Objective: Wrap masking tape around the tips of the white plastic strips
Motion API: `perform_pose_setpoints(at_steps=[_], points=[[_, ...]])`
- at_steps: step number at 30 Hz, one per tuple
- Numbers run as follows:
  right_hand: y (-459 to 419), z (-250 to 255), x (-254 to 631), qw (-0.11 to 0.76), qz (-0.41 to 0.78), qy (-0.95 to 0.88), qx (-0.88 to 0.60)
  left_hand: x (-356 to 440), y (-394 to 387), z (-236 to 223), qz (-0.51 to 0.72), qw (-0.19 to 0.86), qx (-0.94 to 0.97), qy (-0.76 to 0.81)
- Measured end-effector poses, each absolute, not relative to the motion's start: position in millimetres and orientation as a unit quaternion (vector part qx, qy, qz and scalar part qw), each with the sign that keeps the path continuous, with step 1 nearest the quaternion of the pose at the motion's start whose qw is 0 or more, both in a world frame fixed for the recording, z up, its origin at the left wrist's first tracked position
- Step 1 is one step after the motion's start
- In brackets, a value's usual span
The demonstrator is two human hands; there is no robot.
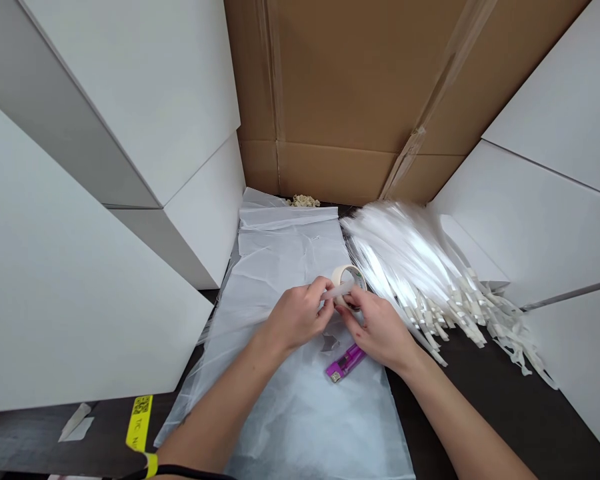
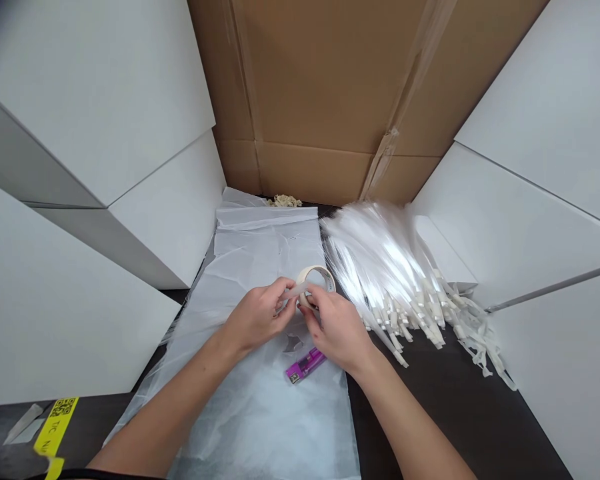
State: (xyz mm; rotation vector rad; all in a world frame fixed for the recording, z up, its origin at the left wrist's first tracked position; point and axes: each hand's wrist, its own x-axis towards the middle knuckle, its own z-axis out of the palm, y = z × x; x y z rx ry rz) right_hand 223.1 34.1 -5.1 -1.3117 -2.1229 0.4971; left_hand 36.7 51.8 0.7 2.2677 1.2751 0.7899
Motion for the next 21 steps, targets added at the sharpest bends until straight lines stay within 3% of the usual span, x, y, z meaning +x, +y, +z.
perform_pose_setpoints(at_steps=[6, 21], points=[[32.6, -11.3, 225.4, 0.265, 0.146, -0.815, -0.495, 38.8, 54.5, -2.8, 0.276, 0.154, 0.832, 0.456], [34.0, -7.3, 221.0, 0.261, 0.178, -0.776, -0.546, 38.7, 55.9, -1.7, 0.29, 0.23, 0.819, 0.438]])
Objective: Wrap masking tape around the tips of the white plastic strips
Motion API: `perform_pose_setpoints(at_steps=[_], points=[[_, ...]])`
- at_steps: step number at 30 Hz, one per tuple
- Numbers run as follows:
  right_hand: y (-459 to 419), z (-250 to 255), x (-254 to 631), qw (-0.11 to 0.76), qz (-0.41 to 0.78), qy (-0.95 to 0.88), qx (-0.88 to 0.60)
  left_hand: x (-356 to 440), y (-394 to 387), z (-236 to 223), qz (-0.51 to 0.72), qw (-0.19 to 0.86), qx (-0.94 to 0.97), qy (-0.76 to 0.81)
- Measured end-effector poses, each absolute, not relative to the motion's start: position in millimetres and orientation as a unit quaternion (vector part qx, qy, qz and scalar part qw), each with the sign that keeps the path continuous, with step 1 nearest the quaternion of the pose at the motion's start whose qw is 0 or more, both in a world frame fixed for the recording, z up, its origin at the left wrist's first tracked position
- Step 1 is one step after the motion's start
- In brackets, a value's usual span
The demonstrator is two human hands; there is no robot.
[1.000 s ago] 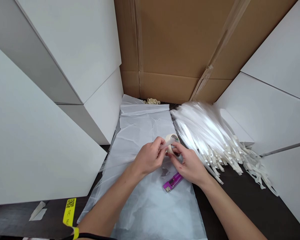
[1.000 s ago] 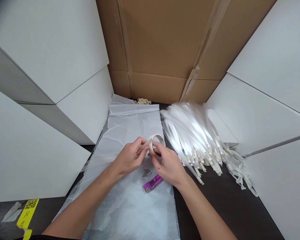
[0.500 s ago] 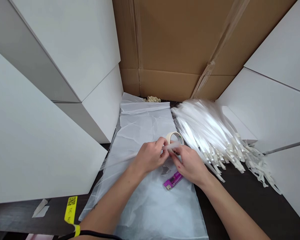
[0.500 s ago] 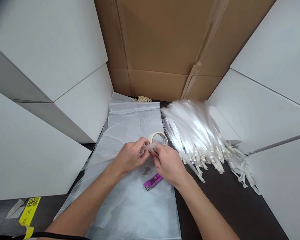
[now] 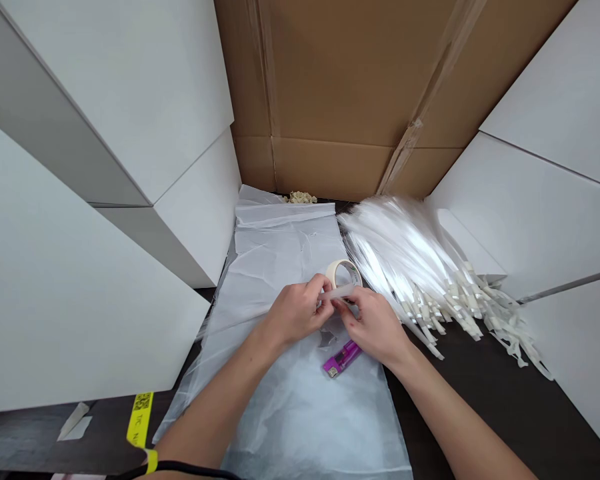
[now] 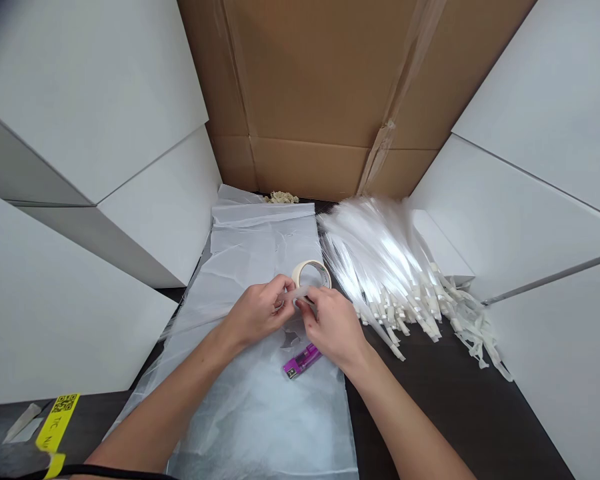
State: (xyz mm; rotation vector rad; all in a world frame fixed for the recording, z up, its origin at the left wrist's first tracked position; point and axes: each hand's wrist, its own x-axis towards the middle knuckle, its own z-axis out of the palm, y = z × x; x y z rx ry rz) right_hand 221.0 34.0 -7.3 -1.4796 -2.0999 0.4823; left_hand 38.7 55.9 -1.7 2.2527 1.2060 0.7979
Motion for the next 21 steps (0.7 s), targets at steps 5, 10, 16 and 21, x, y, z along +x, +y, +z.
perform_pose_setpoints(at_steps=[5, 10, 16, 21], points=[[35.3, -5.4, 221.9, 0.263, 0.175, -0.778, -0.543, 41.9, 53.4, 3.6, 0.272, 0.256, 0.8, 0.47], [34.6, -6.3, 223.0, 0.258, 0.154, -0.785, -0.541, 42.4, 54.5, 0.8, 0.284, 0.251, 0.797, 0.47], [32.6, -4.5, 221.9, 0.252, 0.182, -0.775, -0.55, 38.7, 56.9, -1.4, 0.28, 0.266, 0.816, 0.43], [36.7, -0.3, 223.5, 0.261, 0.221, -0.767, -0.543, 41.2, 54.9, -0.4, 0.274, 0.269, 0.831, 0.401]])
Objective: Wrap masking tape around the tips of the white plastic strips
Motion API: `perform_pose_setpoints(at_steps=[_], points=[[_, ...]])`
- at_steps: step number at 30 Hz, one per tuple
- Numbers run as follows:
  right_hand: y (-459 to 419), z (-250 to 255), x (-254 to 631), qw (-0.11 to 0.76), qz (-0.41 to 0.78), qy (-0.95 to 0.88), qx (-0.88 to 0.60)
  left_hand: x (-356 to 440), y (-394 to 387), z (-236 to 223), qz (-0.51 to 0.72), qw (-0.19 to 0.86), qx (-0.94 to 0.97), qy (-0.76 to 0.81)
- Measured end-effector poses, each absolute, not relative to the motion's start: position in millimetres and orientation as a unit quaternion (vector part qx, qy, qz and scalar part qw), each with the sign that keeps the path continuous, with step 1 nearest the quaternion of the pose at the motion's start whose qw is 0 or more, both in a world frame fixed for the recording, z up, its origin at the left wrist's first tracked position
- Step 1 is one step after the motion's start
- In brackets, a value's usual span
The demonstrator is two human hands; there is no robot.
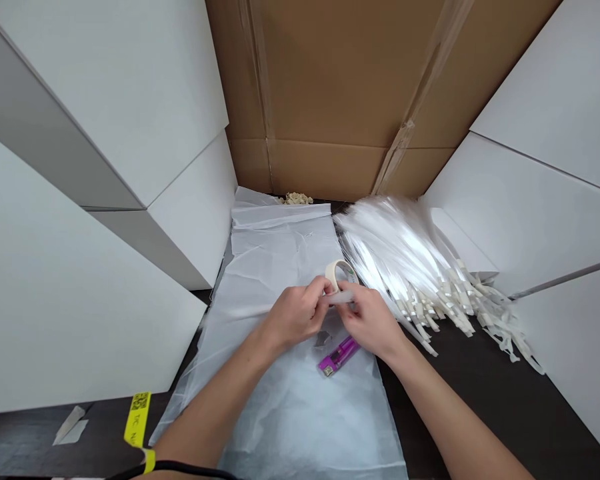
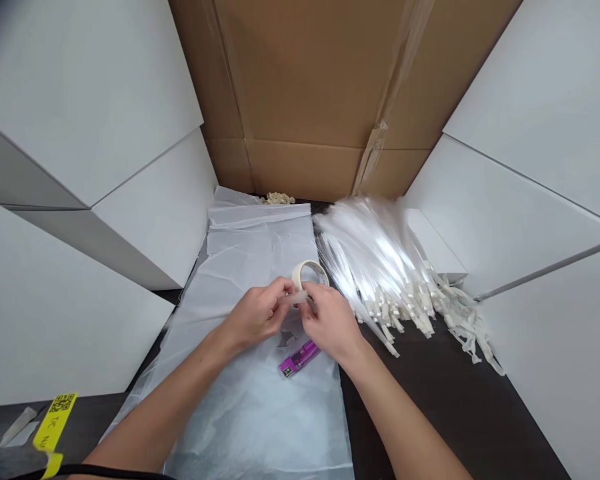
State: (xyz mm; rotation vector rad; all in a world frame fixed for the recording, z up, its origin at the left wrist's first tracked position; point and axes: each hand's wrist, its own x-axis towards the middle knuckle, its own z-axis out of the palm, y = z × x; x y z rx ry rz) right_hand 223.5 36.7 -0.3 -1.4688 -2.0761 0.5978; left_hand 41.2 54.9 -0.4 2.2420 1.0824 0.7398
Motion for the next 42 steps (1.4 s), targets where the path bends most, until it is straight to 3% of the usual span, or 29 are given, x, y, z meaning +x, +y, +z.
perform_pose_setpoints(at_steps=[5, 10, 13, 21, 36, 42], points=[[40.3, 4.0, 232.8, 0.303, 0.232, -0.75, -0.541, 47.1, 53.4, 8.4, 0.271, 0.283, 0.797, 0.46], [39.4, 8.6, 237.4, 0.469, 0.359, -0.613, -0.525, 50.1, 56.8, 9.7, 0.287, 0.269, 0.788, 0.473], [39.6, 7.6, 235.0, 0.525, 0.36, -0.592, -0.494, 50.1, 59.1, 6.3, 0.279, 0.253, 0.797, 0.473], [35.3, 13.9, 229.2, 0.499, 0.318, -0.629, -0.505, 51.8, 58.9, 5.6, 0.232, 0.221, 0.818, 0.478], [38.3, 5.6, 217.3, 0.57, 0.379, -0.562, -0.465, 59.6, 60.2, 12.9, 0.185, 0.187, 0.835, 0.484], [41.4, 8.8, 232.0, 0.581, 0.329, -0.545, -0.507, 62.1, 63.2, 15.2, 0.161, 0.132, 0.84, 0.5]])
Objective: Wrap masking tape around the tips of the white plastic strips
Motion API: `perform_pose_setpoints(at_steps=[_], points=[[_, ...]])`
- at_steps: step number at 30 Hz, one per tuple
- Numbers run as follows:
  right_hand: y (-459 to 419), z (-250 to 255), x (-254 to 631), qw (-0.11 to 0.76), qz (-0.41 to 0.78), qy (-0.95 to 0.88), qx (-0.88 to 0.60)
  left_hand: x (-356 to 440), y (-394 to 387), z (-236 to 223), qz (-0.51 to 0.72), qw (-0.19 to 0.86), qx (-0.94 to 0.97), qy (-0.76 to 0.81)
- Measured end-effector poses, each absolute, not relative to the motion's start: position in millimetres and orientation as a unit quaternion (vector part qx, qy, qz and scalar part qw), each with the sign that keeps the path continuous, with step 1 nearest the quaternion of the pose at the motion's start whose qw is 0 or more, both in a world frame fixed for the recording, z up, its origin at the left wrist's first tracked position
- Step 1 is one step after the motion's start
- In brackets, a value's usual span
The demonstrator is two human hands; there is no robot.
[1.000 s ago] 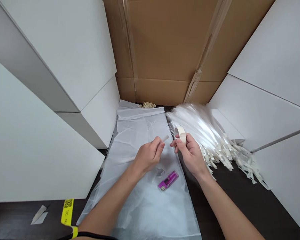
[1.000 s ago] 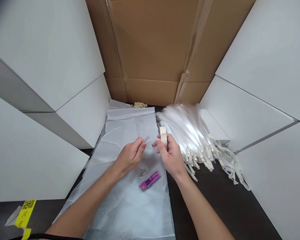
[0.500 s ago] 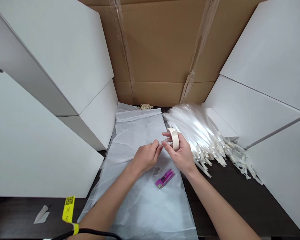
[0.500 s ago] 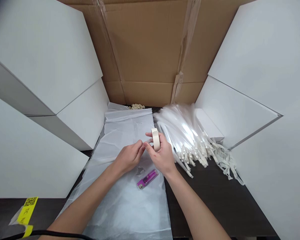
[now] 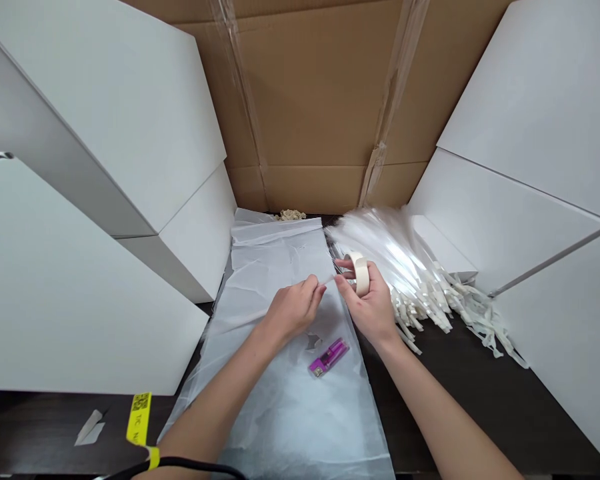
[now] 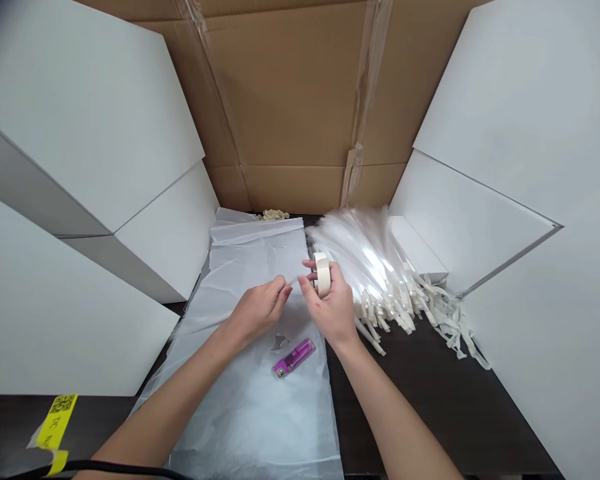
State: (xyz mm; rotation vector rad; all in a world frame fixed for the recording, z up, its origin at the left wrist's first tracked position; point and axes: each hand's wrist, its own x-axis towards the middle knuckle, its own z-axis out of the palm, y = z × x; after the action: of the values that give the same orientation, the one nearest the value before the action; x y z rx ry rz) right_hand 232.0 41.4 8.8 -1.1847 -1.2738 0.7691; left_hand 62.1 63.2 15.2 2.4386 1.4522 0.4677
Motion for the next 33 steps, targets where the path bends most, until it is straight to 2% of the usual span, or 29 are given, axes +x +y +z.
perform_pose_setpoints(at_steps=[5, 12, 25, 33], points=[[42.7, 9.2, 237.4, 0.61, 0.308, -0.54, -0.492, 62.6, 63.8, 15.1, 0.16, 0.135, 0.836, 0.507], [34.6, 2.6, 231.5, 0.543, 0.212, -0.617, -0.529, 64.3, 66.8, 15.9, 0.158, 0.132, 0.831, 0.516], [43.0, 7.4, 237.5, 0.549, 0.303, -0.586, -0.514, 66.1, 67.9, 16.7, 0.098, 0.091, 0.853, 0.504], [43.3, 6.8, 236.1, 0.551, 0.276, -0.592, -0.519, 70.6, 67.8, 16.8, 0.112, 0.077, 0.868, 0.477]])
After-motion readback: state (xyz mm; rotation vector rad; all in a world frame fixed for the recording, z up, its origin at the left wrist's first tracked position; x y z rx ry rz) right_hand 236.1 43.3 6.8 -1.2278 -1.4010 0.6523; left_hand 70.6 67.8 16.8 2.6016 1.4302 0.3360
